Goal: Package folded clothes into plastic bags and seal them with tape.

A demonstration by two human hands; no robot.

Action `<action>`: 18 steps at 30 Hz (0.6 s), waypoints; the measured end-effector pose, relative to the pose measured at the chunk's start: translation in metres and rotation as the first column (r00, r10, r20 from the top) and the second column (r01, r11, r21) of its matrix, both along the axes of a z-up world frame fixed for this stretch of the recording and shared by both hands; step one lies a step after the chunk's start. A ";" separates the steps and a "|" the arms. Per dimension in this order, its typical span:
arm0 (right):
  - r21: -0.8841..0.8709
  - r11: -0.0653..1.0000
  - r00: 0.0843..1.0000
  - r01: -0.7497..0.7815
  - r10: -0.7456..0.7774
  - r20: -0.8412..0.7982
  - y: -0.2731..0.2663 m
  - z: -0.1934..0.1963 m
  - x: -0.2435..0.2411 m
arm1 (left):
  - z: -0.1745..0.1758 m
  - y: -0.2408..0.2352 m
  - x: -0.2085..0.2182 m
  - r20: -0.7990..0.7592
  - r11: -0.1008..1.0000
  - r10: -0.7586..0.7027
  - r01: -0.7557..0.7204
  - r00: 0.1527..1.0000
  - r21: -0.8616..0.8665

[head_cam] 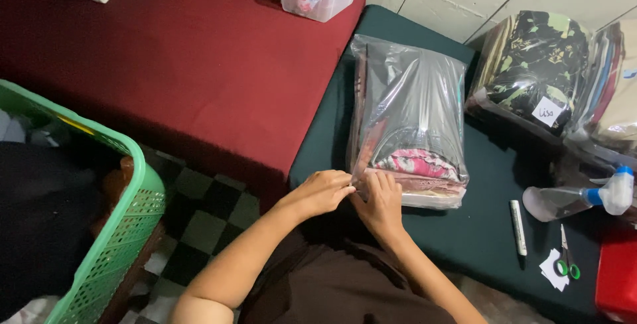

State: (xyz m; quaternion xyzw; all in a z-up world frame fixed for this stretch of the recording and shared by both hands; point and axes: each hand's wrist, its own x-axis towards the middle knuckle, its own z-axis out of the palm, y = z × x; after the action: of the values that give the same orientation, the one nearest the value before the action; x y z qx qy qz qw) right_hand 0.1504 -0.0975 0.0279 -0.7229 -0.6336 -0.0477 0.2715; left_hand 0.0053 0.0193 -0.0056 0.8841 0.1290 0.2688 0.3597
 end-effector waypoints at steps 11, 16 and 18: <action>-0.031 0.999 0.995 0.011 -0.008 0.097 0.004 -0.002 0.004 | 0.023 0.020 -0.008 -0.118 0.930 -0.109 0.060 0.987 -0.362; -0.002 1.000 0.983 -0.026 0.026 0.181 0.005 0.004 0.003 | -0.018 0.039 -0.003 0.013 0.830 -0.181 0.160 0.983 -0.535; 0.051 0.998 0.983 -0.040 0.030 0.179 0.006 0.007 0.003 | -0.020 0.040 0.002 -0.131 0.704 -0.094 -0.027 0.987 -0.710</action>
State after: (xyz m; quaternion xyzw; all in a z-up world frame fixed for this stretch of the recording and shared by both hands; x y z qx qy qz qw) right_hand 0.1534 -0.0915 0.0345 -0.6968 -0.6664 -0.1248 0.2340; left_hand 0.0072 0.0597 -0.0257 0.6984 0.2343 0.1215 0.6653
